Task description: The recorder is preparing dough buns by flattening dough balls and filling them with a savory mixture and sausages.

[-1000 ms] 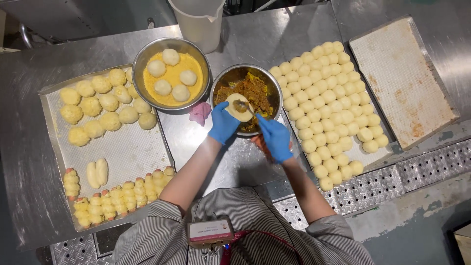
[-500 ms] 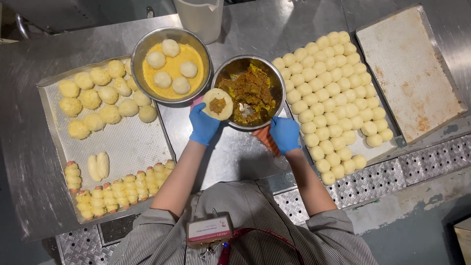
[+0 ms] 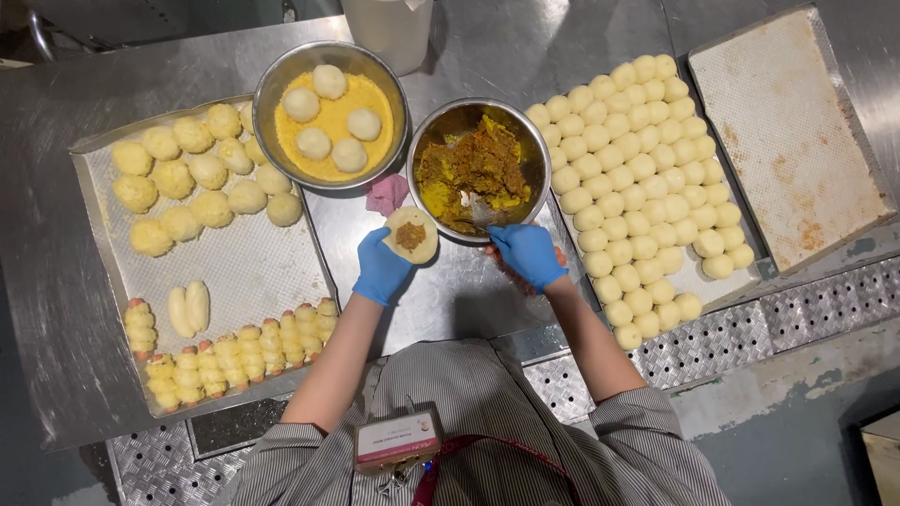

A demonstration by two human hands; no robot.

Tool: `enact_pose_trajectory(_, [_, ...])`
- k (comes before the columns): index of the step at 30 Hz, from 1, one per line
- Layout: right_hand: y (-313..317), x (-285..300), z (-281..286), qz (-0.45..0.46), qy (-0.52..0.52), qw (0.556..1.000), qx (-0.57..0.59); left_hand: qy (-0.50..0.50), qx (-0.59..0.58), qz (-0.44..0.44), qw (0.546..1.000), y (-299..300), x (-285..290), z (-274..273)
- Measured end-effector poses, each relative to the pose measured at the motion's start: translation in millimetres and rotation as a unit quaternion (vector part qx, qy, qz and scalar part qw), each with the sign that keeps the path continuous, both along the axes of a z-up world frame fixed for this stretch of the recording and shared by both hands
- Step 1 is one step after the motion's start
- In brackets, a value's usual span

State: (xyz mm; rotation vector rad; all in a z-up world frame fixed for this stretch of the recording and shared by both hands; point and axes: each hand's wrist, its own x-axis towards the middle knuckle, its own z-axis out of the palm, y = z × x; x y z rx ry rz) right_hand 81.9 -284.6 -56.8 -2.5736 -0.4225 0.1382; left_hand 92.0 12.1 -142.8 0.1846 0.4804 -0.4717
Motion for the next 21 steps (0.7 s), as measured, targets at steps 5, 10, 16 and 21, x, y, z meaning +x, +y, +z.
enact_pose_trajectory(5, [-16.1, 9.9, -8.5, 0.002, 0.061, 0.998, -0.004, 0.029, 0.000, -0.024, 0.999, -9.1, 5.5, 4.8])
enact_pose_trajectory(10, [-40.6, 19.3, -47.0, -0.059, 0.151, 0.985, 0.062, 0.028, 0.012, -0.018, 0.999, -8.6, 8.8, -23.3])
enact_pose_trajectory(16, [-27.7, 13.1, -30.5, -0.178, 0.230, 0.895, 0.338, -0.014, 0.084, 0.017, 0.996, -21.1, 25.0, -6.9])
enact_pose_trajectory(21, [46.9, -15.1, 38.8, -0.323, 0.259, 0.791, 0.450, -0.124, 0.026, 0.013, 0.992, -62.0, 52.7, 46.5])
